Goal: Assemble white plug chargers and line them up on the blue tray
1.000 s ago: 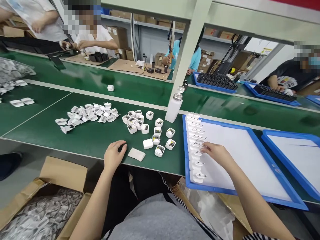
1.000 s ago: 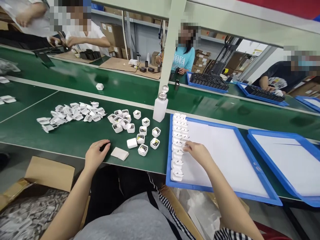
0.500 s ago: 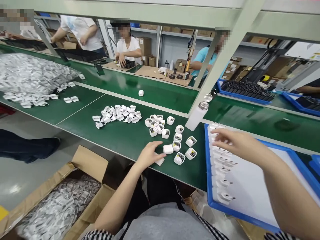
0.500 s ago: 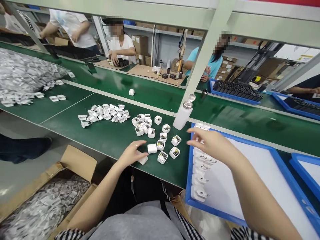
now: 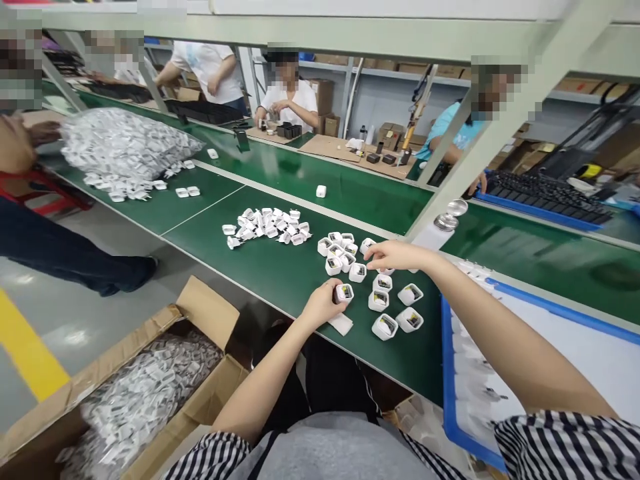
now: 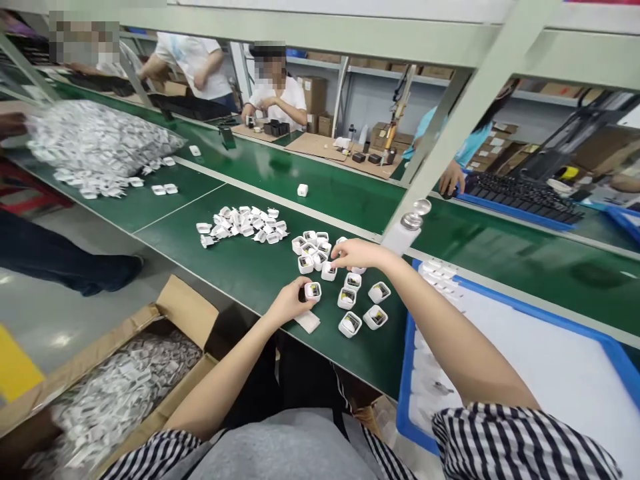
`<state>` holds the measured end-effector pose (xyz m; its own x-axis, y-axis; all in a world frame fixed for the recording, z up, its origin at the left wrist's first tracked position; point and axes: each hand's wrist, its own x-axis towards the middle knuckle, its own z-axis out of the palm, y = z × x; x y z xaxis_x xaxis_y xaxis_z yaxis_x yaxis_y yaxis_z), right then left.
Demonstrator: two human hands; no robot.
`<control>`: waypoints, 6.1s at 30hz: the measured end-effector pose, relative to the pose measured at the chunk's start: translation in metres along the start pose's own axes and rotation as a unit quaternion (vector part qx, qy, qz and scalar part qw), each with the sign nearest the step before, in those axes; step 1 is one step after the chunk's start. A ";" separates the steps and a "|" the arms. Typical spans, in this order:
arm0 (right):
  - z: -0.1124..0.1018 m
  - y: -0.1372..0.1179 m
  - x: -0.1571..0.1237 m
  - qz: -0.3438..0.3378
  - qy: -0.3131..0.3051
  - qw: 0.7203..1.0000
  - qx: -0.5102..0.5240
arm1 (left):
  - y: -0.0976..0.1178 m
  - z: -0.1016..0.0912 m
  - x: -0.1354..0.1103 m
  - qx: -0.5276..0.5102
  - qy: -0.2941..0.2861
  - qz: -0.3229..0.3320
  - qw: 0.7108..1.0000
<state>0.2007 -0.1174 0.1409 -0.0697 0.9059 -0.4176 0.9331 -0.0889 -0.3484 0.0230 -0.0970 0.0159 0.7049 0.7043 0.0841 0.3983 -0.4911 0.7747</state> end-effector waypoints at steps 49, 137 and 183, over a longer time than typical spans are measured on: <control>0.055 -0.036 -0.016 -0.111 0.297 0.920 0.228 | 0.007 -0.038 0.000 -0.191 0.040 -0.065 0.979; 0.048 -0.051 0.018 0.004 -0.091 0.971 -0.223 | 0.019 0.007 -0.016 0.229 0.002 -0.047 0.972; 0.027 0.226 -0.151 0.358 0.357 0.845 0.176 | -0.027 -0.022 -0.001 0.095 0.221 -0.200 0.950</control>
<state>0.4122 -0.2855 0.1029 0.8153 0.5761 -0.0587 0.4749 -0.7231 -0.5017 -0.0012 -0.0735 0.0083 0.1762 0.9798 0.0950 0.7111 -0.1934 0.6759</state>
